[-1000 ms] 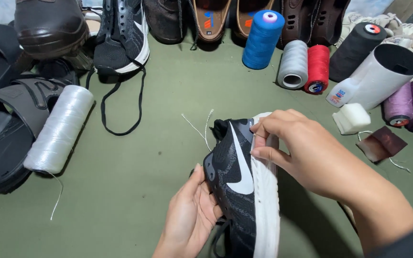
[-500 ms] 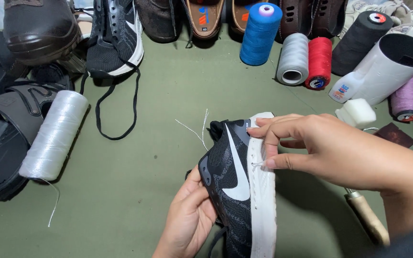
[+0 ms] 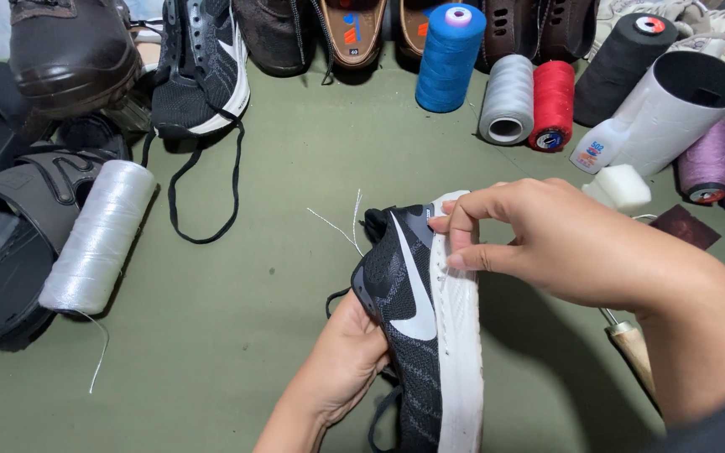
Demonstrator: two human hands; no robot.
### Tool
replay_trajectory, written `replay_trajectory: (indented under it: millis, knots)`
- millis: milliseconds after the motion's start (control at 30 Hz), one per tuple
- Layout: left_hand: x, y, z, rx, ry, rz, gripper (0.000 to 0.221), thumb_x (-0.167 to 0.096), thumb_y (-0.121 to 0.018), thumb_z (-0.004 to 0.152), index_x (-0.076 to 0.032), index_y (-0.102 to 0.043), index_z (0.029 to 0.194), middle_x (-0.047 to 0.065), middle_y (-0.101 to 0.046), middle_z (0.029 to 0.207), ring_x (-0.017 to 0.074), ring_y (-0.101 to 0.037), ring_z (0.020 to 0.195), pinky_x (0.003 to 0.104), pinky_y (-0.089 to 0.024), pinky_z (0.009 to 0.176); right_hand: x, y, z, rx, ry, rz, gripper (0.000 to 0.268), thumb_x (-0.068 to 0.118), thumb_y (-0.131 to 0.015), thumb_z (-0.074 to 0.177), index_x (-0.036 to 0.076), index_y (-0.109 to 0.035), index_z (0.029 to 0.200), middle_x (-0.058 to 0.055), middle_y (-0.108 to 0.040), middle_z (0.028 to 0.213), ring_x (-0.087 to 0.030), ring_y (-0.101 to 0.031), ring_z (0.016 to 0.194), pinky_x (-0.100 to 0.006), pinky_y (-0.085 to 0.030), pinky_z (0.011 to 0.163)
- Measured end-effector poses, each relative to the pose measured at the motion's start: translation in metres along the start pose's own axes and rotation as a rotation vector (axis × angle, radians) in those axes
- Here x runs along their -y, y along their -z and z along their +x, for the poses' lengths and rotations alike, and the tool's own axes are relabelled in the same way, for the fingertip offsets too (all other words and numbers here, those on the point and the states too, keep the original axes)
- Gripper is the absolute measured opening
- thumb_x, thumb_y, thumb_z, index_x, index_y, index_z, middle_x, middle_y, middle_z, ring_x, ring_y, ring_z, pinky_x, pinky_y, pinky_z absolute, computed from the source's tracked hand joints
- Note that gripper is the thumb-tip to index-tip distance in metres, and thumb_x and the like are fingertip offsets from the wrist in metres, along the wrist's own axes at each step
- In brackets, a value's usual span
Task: Hand-stitching the sole of a black sneaker using a stitching awl and white thread to repair it.
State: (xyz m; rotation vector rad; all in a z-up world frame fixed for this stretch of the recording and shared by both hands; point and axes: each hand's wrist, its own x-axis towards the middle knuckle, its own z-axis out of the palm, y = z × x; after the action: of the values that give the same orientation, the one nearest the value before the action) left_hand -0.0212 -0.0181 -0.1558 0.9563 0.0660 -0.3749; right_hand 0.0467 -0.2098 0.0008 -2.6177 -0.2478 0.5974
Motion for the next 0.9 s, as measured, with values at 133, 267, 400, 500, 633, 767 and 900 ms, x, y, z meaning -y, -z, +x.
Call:
replay_trajectory:
  millis: [133,267,400,500,633,767,900]
  knots:
    - [0.001,0.003,0.009,0.012,-0.040,0.093,0.057,-0.003,-0.070,0.085,-0.008,-0.055,0.140,0.007,-0.068,0.137,0.0150,-0.063,0.121,0.033,-0.054,0.101,0.000,-0.004,0.004,-0.046,0.013,-0.035,0.020,0.035,-0.078,0.088,0.022,-0.075,0.073,0.020,-0.088,0.099,0.000,-0.077,0.110,-0.023,-0.047,0.091]
    - [0.001,0.005,0.018,0.033,-0.095,0.236,0.047,0.000,-0.072,0.084,-0.004,-0.062,0.130,0.009,-0.072,0.132,0.0159,-0.066,0.119,0.033,-0.055,0.103,-0.010,-0.007,0.008,-0.078,0.068,-0.008,0.019,0.035,-0.081,0.086,0.022,-0.074,0.073,0.019,-0.088,0.102,-0.002,-0.077,0.108,-0.025,-0.048,0.091]
    - [0.003,0.006,0.020,0.075,-0.147,0.303,0.025,0.004,-0.069,0.088,-0.002,-0.072,0.112,0.007,-0.077,0.116,0.0127,-0.067,0.107,0.031,-0.057,0.095,-0.001,-0.004,0.003,-0.050,0.009,0.036,0.028,0.033,-0.080,0.088,0.017,-0.071,0.068,0.017,-0.088,0.098,0.003,-0.078,0.118,-0.023,-0.046,0.094]
    - [0.001,0.007,0.020,0.136,-0.134,0.322,0.025,0.003,-0.068,0.089,-0.001,-0.072,0.113,0.007,-0.076,0.118,0.0132,-0.067,0.109,0.032,-0.057,0.096,0.000,-0.003,0.004,-0.055,-0.011,0.005,0.023,0.035,-0.081,0.086,0.020,-0.074,0.070,0.021,-0.090,0.105,-0.001,-0.079,0.104,-0.023,-0.047,0.092]
    - [0.003,0.007,0.021,0.127,-0.129,0.325,0.028,0.005,-0.069,0.086,-0.001,-0.073,0.113,0.007,-0.077,0.118,0.0128,-0.068,0.109,0.032,-0.058,0.097,0.001,-0.003,0.005,-0.051,0.010,0.011,0.026,0.035,-0.081,0.086,0.018,-0.072,0.069,0.021,-0.089,0.103,0.002,-0.079,0.111,-0.023,-0.046,0.094]
    - [0.005,0.006,0.022,0.130,-0.170,0.313,0.020,0.006,-0.071,0.086,-0.001,-0.074,0.104,0.006,-0.078,0.109,0.0118,-0.068,0.101,0.031,-0.059,0.091,0.007,-0.003,0.004,-0.046,-0.054,0.004,0.024,0.035,-0.080,0.088,0.018,-0.074,0.071,0.018,-0.088,0.095,0.000,-0.078,0.099,-0.022,-0.047,0.090]
    - [0.010,0.007,0.024,0.086,-0.166,0.307,0.024,0.010,-0.070,0.083,-0.002,-0.075,0.103,0.007,-0.079,0.108,0.0123,-0.069,0.100,0.031,-0.059,0.089,0.005,-0.004,0.004,-0.059,-0.043,0.008,0.025,0.036,-0.080,0.087,0.019,-0.074,0.070,0.018,-0.090,0.099,0.000,-0.079,0.104,-0.023,-0.047,0.091]
